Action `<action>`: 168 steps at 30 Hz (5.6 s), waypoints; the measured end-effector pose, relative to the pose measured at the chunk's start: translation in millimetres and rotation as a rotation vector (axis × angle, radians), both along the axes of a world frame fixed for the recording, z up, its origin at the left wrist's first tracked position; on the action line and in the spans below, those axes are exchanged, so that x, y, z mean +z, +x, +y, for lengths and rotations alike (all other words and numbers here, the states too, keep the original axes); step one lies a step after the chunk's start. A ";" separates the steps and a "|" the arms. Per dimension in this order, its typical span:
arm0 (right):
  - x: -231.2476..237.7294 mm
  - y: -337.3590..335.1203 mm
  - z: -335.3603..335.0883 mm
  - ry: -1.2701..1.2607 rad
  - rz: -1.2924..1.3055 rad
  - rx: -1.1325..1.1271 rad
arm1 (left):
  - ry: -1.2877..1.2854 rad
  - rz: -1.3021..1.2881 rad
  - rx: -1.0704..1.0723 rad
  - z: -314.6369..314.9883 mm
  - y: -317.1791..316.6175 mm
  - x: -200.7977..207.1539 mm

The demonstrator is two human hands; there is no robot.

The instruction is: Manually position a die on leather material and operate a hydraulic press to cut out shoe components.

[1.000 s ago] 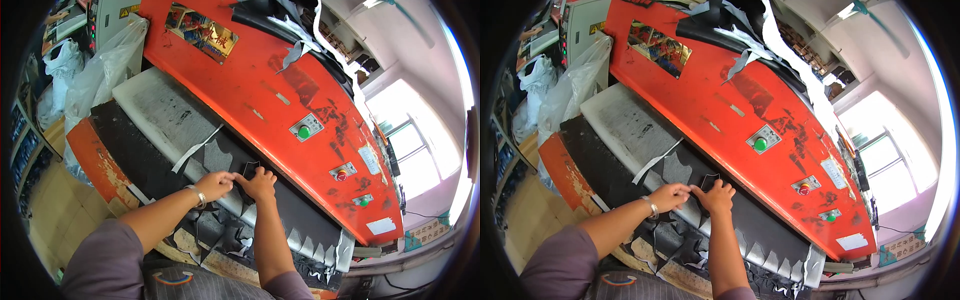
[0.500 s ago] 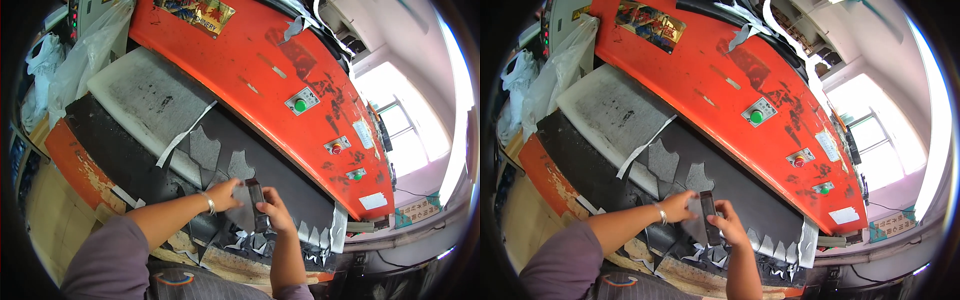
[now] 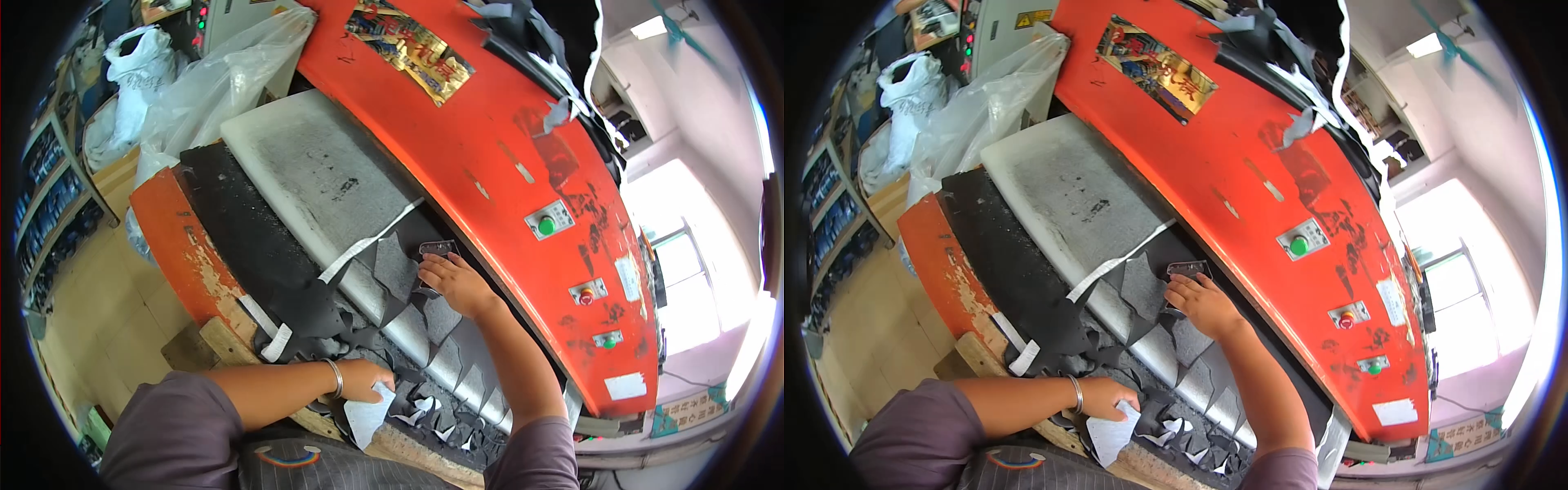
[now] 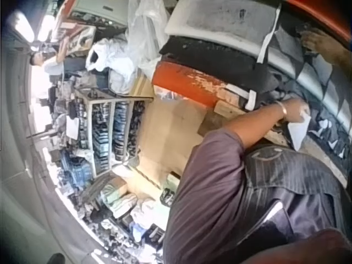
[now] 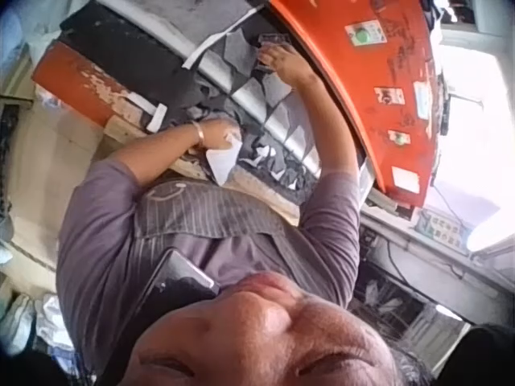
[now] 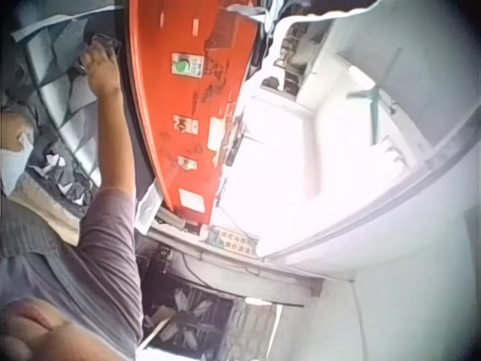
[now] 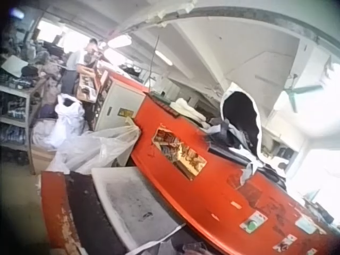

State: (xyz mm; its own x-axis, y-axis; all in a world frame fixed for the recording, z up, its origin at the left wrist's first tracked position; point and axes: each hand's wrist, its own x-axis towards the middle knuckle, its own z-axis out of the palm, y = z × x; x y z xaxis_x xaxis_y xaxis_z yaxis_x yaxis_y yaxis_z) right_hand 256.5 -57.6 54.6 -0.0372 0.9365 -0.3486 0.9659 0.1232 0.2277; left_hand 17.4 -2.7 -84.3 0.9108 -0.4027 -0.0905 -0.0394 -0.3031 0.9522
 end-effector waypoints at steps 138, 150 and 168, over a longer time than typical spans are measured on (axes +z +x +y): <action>85.5 134.4 -278.0 2.370 0.091 -1.021 | -0.067 -0.620 0.561 35.5 240.9 196.6; 36.6 45.2 -315.5 1.948 0.059 -1.119 | 0.403 -0.492 0.323 -1.8 164.7 134.3; -59.4 -243.4 -184.2 0.606 0.371 -0.874 | 0.693 -0.023 0.423 72.0 34.1 84.5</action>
State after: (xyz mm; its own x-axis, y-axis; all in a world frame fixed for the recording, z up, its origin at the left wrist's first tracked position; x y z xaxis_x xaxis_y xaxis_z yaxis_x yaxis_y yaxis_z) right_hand 13.1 -241.8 -4.8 0.7081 0.7028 0.0686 0.6867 -0.6627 -0.2989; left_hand 51.4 69.3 0.1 0.9781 0.1170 -0.1720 0.1932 -0.8173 0.5428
